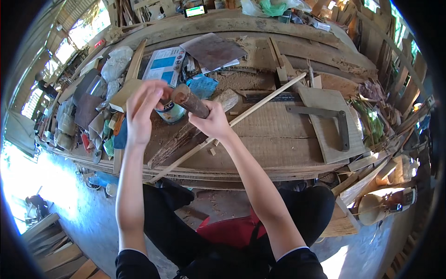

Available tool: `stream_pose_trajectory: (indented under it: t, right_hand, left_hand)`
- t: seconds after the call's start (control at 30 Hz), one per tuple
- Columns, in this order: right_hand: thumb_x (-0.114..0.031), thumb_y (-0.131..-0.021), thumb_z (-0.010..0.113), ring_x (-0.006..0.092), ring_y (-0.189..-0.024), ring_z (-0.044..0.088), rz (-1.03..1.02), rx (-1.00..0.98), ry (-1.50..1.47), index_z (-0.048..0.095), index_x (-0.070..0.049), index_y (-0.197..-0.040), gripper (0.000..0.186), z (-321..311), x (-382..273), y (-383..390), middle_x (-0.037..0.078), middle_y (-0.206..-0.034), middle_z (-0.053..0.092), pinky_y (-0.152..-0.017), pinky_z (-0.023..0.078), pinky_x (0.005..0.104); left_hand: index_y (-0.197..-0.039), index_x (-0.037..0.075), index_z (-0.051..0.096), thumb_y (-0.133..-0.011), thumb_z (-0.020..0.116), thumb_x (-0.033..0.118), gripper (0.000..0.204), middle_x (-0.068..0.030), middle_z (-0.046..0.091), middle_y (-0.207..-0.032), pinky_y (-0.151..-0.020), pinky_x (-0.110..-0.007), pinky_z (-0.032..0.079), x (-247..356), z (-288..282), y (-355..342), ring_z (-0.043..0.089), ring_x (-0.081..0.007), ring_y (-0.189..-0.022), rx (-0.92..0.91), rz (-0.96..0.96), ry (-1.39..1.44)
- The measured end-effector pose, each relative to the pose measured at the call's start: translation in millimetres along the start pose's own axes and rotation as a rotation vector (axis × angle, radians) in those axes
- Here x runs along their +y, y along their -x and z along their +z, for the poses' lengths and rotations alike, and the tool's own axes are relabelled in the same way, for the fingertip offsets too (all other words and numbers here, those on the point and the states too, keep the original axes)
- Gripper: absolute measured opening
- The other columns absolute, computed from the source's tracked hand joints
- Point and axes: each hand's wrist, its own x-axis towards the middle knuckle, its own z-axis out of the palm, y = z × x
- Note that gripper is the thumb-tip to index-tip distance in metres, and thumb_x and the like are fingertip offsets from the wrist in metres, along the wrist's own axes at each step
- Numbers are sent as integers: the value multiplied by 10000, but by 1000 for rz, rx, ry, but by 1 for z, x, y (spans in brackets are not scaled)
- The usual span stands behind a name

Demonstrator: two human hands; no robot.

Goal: Carving a piece of wood using a chisel and a mallet in a workshop setting.

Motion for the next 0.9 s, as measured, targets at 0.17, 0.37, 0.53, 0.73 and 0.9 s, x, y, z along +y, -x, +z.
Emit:
stream_pose_trajectory:
  t: [0.17,0.37,0.53,0.73,0.9]
  right_hand:
    - [-124,-736,703,73,-605,475,-35,-91,-50,631,-5,-892,208,-10,-8,3,-8,-646,542,-555,412,270]
    - [-173,-802,652,143,-809,596,24,-81,-28,644,-19,-904,185,-102,10,-14,51,-848,633,-731,472,287]
    - [-299,-842,605,274,-1105,518,162,272,1227,611,-76,-1021,286,-150,62,-31,110,-1109,625,-955,377,409]
    - [-466,-881,486,294,-1173,503,334,117,1447,560,-75,-1135,472,-158,93,-28,118,-1172,608,-965,357,467]
    - [-444,-875,479,293,-1183,500,411,87,1431,564,-66,-1147,473,-161,94,-29,123,-1190,605,-984,343,464]
  left_hand:
    - [-830,8,629,-876,640,153,152,-34,642,-768,-630,-213,443,16,42,-13,594,-69,-720,-318,-3,-398]
    - [-738,3,612,-875,658,118,184,-39,610,-590,-529,-209,405,-7,61,-19,574,-77,-543,-54,8,38]
    - [-727,-14,609,-848,685,77,170,-28,596,-571,-472,-203,368,-19,69,-15,554,-64,-503,20,75,175]
    - [-752,-36,599,-816,686,8,117,-69,584,-579,-497,-248,469,-31,70,-16,547,-105,-480,184,133,354]
    - [-758,-42,593,-821,656,-4,97,-80,573,-558,-477,-259,465,-35,72,-9,525,-128,-450,175,256,317]
